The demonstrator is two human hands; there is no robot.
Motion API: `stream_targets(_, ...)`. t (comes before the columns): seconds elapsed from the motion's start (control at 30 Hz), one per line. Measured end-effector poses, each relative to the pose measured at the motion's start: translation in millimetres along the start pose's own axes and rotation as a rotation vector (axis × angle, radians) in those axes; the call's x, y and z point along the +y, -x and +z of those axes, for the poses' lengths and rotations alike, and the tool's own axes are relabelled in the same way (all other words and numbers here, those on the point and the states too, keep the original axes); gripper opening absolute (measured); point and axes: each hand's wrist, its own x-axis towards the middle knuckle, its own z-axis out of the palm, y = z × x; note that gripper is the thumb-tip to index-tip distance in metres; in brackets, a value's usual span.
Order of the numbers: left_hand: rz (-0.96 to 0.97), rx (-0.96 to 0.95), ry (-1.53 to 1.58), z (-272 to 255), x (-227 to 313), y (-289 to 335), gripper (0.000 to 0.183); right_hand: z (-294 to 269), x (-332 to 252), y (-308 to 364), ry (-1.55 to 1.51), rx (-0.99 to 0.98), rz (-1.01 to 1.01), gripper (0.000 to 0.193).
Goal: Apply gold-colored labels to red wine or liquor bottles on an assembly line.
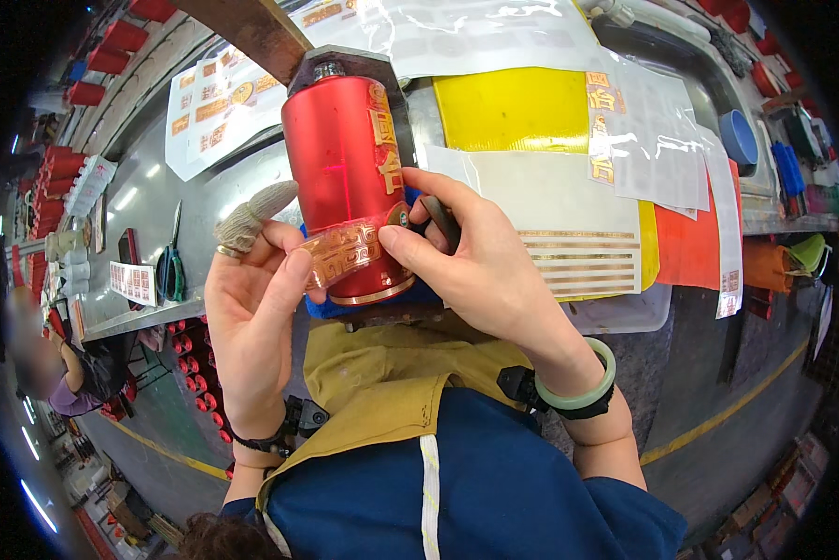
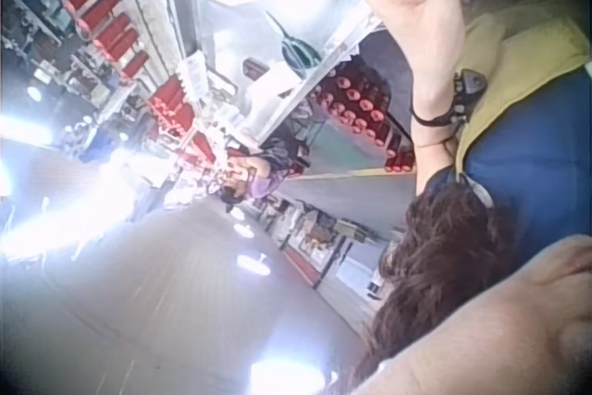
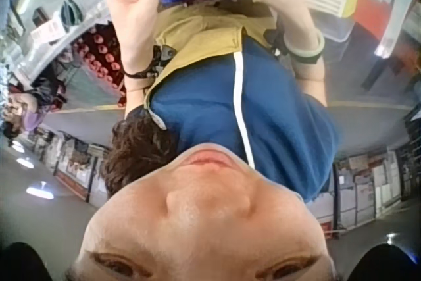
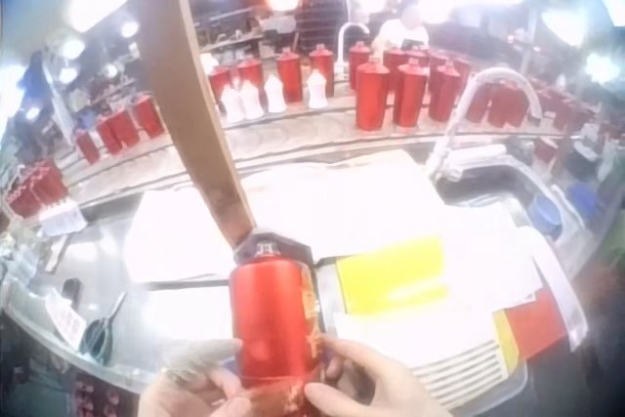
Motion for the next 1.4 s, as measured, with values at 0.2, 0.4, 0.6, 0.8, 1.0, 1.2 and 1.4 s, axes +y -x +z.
stream_targets(0.2, -0.03, 0.103, -0.132, -7, -9, -2, 0.045, -1, -1, 0, 0.041, -0.001, -0.007, 0.061)
stream_targets(0.4, -0.035, 0.111, -0.165, -13, -14, -4, 0.05, -2, -2, 1, 0.155, 0.014, -0.017, 0.061)
stream_targets(0.6, -0.06, 0.089, -0.111, -14, -11, -6, 0.044, -2, 0, 1, 0.2, 0.035, -0.043, 0.061)
stream_targets(0.8, -0.063, 0.062, -0.078, -18, -10, -6, 0.042, -2, -1, 1, 0.194, 0.02, -0.015, 0.061)
stream_targets(1.0, -0.071, 0.063, -0.046, -17, -9, -5, 0.037, -2, -2, 1, 0.179, 0.016, -0.012, 0.06)
stream_targets(1.2, -0.07, 0.055, -0.066, -17, -9, -5, 0.046, 0, 3, 1, 0.139, 0.034, -0.059, 0.059)
stream_targets(1.4, -0.065, 0.063, -0.09, -15, -9, -4, 0.048, 0, 3, 0, 0.143, 0.03, -0.063, 0.058)
